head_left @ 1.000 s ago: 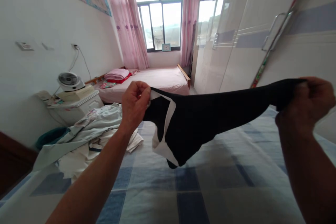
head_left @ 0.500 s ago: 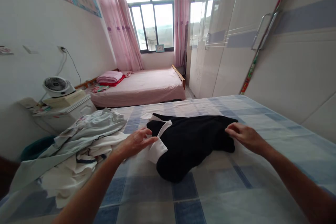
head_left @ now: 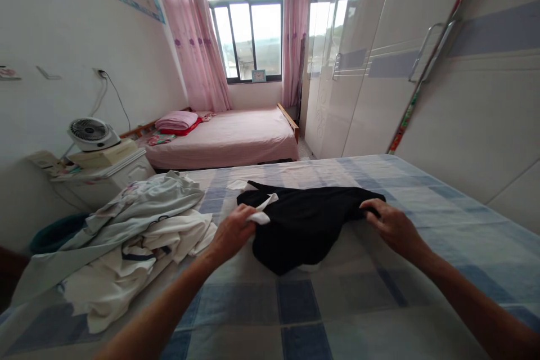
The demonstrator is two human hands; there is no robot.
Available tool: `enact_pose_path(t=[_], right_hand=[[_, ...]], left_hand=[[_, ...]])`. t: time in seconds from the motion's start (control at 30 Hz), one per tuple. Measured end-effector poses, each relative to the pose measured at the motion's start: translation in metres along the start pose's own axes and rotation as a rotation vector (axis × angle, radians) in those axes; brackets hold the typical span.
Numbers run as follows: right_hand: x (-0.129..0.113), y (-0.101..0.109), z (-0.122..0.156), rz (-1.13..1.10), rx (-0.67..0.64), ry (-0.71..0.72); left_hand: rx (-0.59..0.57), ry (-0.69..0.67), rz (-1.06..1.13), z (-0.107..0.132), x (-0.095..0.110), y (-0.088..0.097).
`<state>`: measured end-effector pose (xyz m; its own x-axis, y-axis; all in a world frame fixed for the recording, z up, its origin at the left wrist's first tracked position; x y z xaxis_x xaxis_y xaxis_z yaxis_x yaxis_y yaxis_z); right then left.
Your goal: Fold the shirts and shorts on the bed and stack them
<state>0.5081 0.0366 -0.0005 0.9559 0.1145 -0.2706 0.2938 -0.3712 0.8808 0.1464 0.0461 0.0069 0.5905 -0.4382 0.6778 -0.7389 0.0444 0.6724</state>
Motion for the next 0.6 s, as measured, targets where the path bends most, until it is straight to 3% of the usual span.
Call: enact_pose_path(t=[0.13,0.23,0.3,0.37,0.43,0.47,0.5,0.6], right_hand=[[-0.007,0.050,-0.020,-0.077,0.226,-0.102],[-0.009,0.092,-0.016,-0.174,0.407,-0.141],[-0.002,0.106,-0.009,-0.289,0.387,-0.110],[0.009,0.099,-0.004,-0.377,0.162,-0.053],[0.023,0.077,0.002,-0.366,-0.100,-0.027],[0.031,0.066,0.004,-0.329,-0.190,-0.039],[0.039,0.055,0.005,-0.285,-0.243,-0.061],[0.049,0.023,0.000,-0.146,-0.305,-0.120]], left_hand=[[0.357,0.046,0.437,-0.030,0.006,0.058],[0.509,0.041,0.663,-0.028,0.010,0.098],[0.429,0.035,0.709,-0.015,0.009,0.117],[0.149,0.046,0.670,0.002,0.005,0.121],[-0.154,0.081,0.661,0.024,-0.005,0.113],[-0.216,0.111,0.707,0.032,-0.013,0.110],[-0.225,0.159,0.751,0.036,-0.022,0.106],[-0.053,0.327,0.694,0.032,-0.051,0.088]])
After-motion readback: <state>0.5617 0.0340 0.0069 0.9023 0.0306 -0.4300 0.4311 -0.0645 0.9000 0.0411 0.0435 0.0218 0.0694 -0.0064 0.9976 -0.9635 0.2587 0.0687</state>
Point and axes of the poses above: each hand's wrist, its own z-axis away from the middle knuckle, its own y-axis out of the back of the hand, x = y × z, the point moved 7 cm from there along -z, towards the middle knuckle, and after that the axes turned 9 degrees about z, right-handed, at the moved point
